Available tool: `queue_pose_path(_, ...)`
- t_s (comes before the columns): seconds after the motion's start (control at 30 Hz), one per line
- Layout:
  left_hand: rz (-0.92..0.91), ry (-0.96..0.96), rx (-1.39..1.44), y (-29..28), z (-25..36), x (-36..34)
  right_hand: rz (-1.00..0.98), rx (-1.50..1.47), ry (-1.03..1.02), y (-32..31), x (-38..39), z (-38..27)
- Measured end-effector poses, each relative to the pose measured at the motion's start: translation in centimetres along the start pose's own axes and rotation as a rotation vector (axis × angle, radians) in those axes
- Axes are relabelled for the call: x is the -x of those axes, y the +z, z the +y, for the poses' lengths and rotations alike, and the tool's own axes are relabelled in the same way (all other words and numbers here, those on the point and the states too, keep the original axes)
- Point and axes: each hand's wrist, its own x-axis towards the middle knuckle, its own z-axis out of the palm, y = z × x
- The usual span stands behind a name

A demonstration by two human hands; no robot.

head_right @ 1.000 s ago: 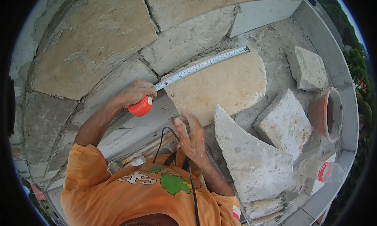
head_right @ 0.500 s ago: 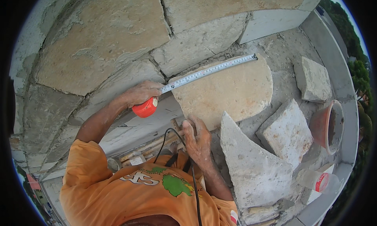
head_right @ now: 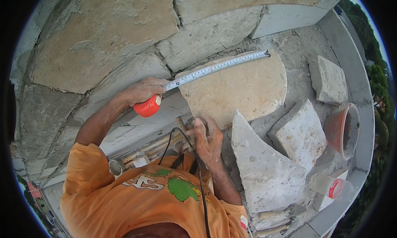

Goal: The person applies mortar to a stone wall with a trowel, measures stone blocks with a tape measure, and cuts a stone with a hand saw.

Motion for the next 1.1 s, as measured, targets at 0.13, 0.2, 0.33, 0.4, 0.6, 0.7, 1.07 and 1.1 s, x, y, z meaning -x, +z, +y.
queue_pose_path(0.13, -0.017, -0.015, -0.008, -0.4, 0.0, 0.0, 0.054, -0.016, -0.064, -0.5, 0.6, 0.9)
queue_pose_path(0.2, -0.015, -0.008, 0.018, -0.1, 0.1, 0.0, 0.106, -0.010, -0.118, -1.1, 1.3, 1.1)
queue_pose_path(0.33, 0.000, 0.036, 0.040, 0.6, 0.2, -0.2, 0.167, 0.017, -0.151, -1.9, 1.6, 0.6)
queue_pose_path(0.4, -0.027, 0.065, 0.022, 0.4, 0.0, -0.1, 0.124, 0.021, -0.119, -1.7, 1.5, 0.6)
queue_pose_path(0.6, -0.017, 0.031, 0.015, -0.3, -1.0, 0.5, 0.113, 0.056, -0.124, -0.9, 0.9, 0.9)
queue_pose_path(0.7, 0.060, 0.206, -0.087, 0.5, 0.7, 1.2, 0.125, 0.008, -0.165, -1.8, 1.4, 0.2)
queue_pose_path(1.07, 0.528, 0.461, 0.113, 3.6, 1.1, 8.7, 0.014, 0.043, -0.401, 1.1, -0.3, -1.7)
queue_pose_path(1.1, 0.600, 0.538, 0.081, 4.0, 1.4, 8.9, -0.006, 0.046, -0.421, 1.3, -0.7, -1.9)
